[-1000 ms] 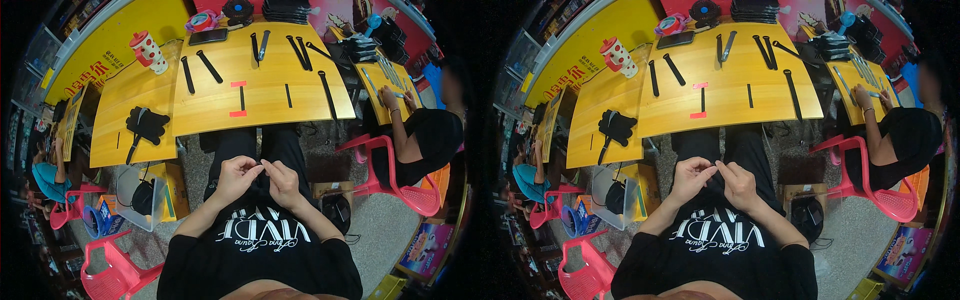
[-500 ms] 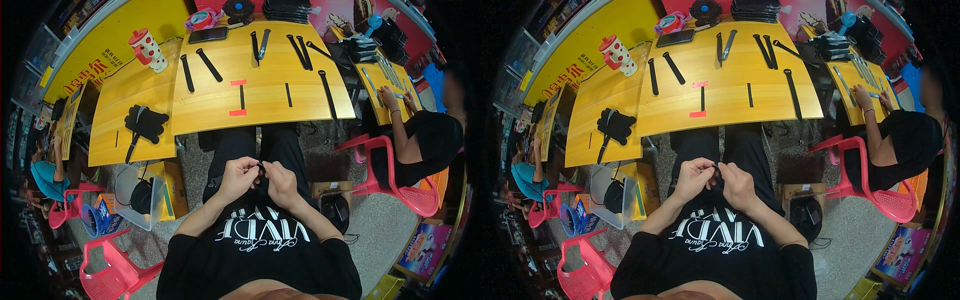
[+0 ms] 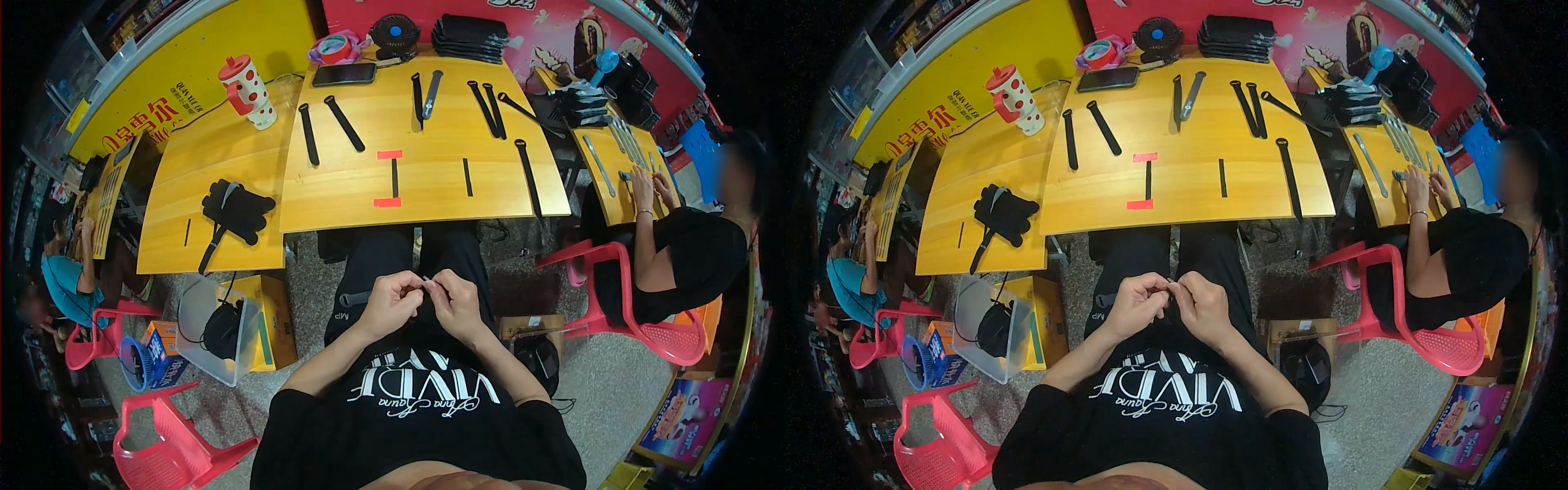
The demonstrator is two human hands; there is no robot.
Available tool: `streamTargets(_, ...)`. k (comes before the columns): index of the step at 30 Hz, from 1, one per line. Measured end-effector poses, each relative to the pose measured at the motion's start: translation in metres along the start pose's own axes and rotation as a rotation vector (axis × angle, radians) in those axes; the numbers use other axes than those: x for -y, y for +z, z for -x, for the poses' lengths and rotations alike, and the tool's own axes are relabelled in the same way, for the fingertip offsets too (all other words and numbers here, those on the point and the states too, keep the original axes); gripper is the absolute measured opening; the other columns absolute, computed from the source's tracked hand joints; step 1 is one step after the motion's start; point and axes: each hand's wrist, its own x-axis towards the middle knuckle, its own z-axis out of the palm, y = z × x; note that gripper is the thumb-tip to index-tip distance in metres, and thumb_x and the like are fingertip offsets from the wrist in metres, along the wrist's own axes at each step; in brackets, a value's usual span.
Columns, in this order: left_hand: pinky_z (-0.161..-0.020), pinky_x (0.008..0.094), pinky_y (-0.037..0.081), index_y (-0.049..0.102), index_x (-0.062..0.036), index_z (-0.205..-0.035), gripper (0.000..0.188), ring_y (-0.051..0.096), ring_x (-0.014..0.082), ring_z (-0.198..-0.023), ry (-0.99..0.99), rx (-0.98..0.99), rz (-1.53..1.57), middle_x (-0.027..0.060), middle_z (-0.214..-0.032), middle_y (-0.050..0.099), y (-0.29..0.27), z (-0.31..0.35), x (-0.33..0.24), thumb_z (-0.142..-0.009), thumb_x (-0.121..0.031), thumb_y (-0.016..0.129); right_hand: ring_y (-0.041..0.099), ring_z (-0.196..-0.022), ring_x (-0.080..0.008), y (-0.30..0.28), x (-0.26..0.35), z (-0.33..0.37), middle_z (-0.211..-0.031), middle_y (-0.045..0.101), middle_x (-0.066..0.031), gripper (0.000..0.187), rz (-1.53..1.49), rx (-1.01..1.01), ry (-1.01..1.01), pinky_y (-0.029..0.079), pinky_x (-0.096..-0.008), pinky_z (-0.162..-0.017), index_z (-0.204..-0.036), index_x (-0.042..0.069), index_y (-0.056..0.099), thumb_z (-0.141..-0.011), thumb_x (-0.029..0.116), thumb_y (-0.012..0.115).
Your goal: The recorder is assembling small black textile or plastic strips onto a base template on a yellow table.
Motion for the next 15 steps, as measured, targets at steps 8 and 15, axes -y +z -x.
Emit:
streamTargets(8, -0.047, 0.0204, 0.044, 0.061, 0.0032, -0.088, 0.010, 0.055, 0.0059, -0.055, -0.029, 0.029, 0.001, 0.0016, -0.071, 0.060, -0.014, 0.014, -0.006, -0.086, -0.003, 0.055, 0.053, -0.060, -0.0089, -0.008, -0.036, 0.014, -0.065, 0.054, -0.0023, 0.014, -0.301, -0.084, 0.343, 0.042, -0.0250, -0.053, -0.081, 0.000, 0.058, -0.093, 0.006, 0.056)
streamTargets(15, -0.051, 0.0193, 0.044, 0.059, -0.0019, -0.090, 0.006, 0.055, 0.0048, -0.060, -0.023, -0.063, 0.065, -0.0002, -0.073, 0.059, -0.011, 0.005, 0.005, -0.088, -0.007, 0.056, 0.053, -0.071, -0.0056, -0.002, -0.002, 0.000, -0.084, 0.055, 0.0000, 0.010, -0.366, 0.072, 0.223, 0.044, -0.0213, -0.062, -0.095, 0.002, 0.054, -0.088, -0.004, 0.059)
